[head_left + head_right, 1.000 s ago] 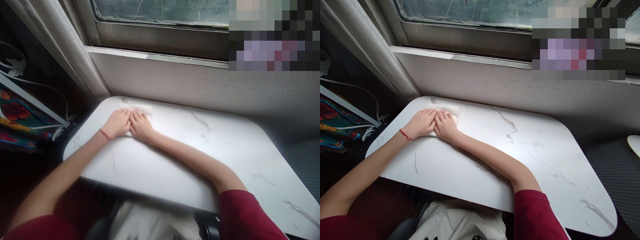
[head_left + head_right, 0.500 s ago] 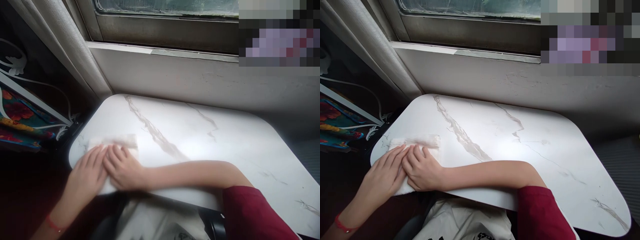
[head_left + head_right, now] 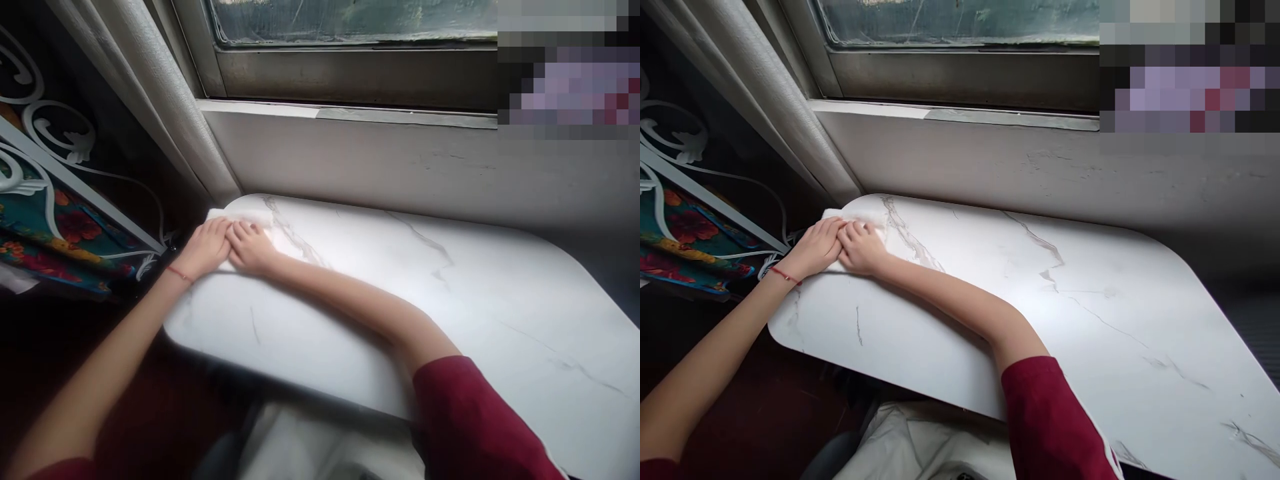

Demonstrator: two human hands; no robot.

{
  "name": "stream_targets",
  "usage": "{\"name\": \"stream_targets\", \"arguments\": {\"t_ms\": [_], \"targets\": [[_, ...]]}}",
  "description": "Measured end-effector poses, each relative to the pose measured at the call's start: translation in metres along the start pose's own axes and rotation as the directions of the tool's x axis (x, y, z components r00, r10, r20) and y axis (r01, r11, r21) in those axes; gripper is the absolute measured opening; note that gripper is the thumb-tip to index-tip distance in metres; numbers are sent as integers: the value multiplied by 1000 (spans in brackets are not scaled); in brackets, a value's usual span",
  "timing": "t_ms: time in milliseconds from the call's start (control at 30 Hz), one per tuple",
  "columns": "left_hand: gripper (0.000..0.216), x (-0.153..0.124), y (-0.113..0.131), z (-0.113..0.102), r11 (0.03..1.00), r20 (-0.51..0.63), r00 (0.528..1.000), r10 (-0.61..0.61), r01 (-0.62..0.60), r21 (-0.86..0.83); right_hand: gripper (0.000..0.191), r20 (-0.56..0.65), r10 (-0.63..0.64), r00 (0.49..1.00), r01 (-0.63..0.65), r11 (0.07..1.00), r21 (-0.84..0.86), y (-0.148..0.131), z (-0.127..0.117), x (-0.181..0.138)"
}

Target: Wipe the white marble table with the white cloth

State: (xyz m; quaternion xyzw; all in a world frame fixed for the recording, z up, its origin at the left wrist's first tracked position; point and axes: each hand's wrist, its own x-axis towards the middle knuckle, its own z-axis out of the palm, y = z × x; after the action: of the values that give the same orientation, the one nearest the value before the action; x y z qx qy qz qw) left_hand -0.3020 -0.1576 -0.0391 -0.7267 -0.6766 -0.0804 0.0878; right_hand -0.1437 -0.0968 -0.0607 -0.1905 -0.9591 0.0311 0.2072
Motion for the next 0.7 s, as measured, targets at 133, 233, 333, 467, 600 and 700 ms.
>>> {"name": "stream_targets", "arguments": {"t_ms": [133,233,333,467,600,700], "targets": [[51,67,21,20,999,-3,1000,10,-10,-49,50,24,126,992,-125,991,-53,56,-12,-2],[53,101,41,33,996,-27,1000,-7,4,-92,50,34,193,981,-189,977,-98,89,-21,-9],[52,122,55,41,993,-52,998,-18,12,-117,51,42,235,971,-227,963,-148,111,-27,-14],[52,133,62,45,990,-71,996,-61,51,-132,51,61,247,967,-233,956,-177,124,-28,-14],[51,131,66,41,987,-71,995,-74,63,-148,52,40,252,967,-244,959,-146,122,-28,-14],[53,126,71,35,988,-42,995,-91,85,-127,54,42,266,963,-259,957,-128,116,-30,-18]]}}
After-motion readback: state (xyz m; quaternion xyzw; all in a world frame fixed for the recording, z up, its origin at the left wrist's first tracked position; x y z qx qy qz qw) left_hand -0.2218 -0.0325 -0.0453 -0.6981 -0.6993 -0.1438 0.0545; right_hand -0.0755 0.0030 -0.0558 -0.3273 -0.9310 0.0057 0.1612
